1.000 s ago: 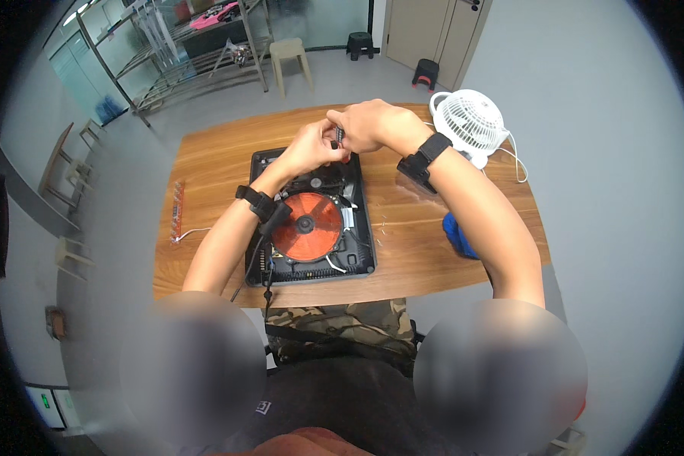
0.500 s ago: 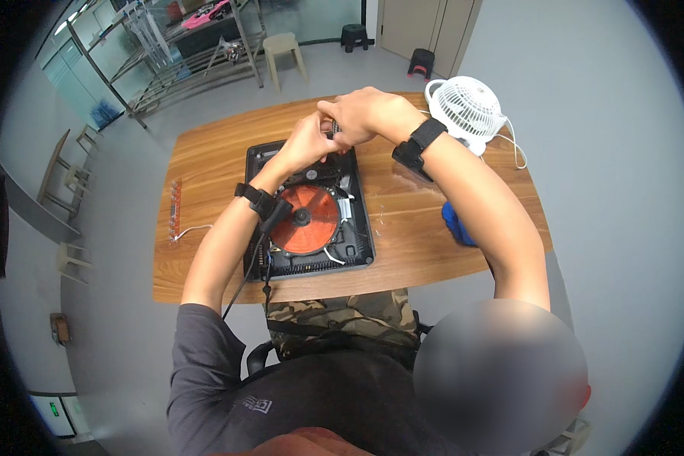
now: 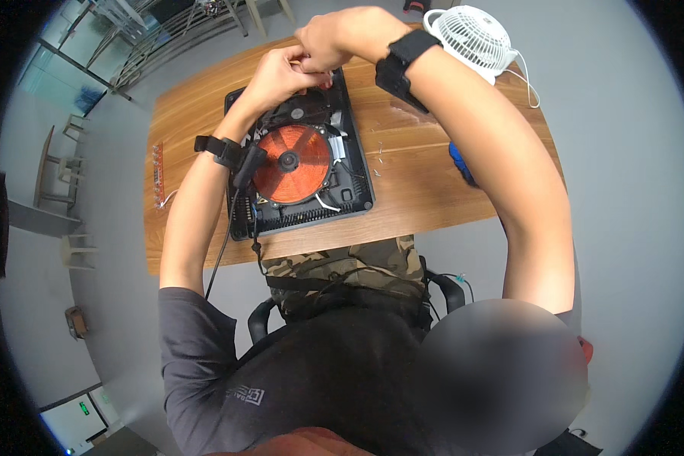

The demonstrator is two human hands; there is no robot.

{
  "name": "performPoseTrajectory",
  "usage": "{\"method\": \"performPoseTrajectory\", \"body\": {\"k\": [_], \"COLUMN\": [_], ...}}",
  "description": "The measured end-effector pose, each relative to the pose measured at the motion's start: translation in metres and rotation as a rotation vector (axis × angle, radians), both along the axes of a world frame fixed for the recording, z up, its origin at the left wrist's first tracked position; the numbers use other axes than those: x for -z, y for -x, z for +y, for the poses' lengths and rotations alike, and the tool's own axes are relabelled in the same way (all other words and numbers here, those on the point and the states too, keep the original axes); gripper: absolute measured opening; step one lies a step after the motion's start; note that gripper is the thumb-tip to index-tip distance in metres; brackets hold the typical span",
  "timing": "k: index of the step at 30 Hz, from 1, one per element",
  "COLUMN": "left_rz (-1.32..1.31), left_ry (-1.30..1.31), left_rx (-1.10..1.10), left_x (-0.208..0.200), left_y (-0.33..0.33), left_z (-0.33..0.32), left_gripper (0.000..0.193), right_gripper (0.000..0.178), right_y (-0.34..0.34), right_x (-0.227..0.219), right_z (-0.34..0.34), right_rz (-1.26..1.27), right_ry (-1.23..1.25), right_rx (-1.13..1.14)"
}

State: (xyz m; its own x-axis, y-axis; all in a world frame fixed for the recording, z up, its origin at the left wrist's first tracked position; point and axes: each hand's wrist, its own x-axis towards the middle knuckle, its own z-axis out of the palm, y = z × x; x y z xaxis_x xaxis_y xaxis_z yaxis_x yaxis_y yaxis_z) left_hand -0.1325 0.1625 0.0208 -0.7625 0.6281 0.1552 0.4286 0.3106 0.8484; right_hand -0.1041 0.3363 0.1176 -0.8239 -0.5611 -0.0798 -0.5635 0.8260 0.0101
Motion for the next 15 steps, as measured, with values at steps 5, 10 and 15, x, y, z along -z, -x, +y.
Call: {"method": "performPoseTrajectory", "body": {"k": [5, 10, 15], "left_rz": [-0.007, 0.038, 0.148], "left_ry": [0.015, -0.011, 0.035], "left_rx": [0.011, -0.008, -0.049], "left_x": [0.0, 0.003, -0.001], "left_y": [0.002, -0.003, -0.01], "left_z": [-0.002, 0.002, 0.009], "left_gripper": [0.03, 0.031, 0.027], "right_gripper": [0.047, 0.057, 0.048], "right_y": [0.001, -0.014, -0.001], "right_x": [-0.013, -0.026, -0.008], "right_z": [-0.001, -0.002, 0.011], "right_rz": [-0.068, -0.109, 0.001], "right_ry": [-0.121, -0.046, -0.103], "right_rx": [0.023, 0.163, 0.188]}}
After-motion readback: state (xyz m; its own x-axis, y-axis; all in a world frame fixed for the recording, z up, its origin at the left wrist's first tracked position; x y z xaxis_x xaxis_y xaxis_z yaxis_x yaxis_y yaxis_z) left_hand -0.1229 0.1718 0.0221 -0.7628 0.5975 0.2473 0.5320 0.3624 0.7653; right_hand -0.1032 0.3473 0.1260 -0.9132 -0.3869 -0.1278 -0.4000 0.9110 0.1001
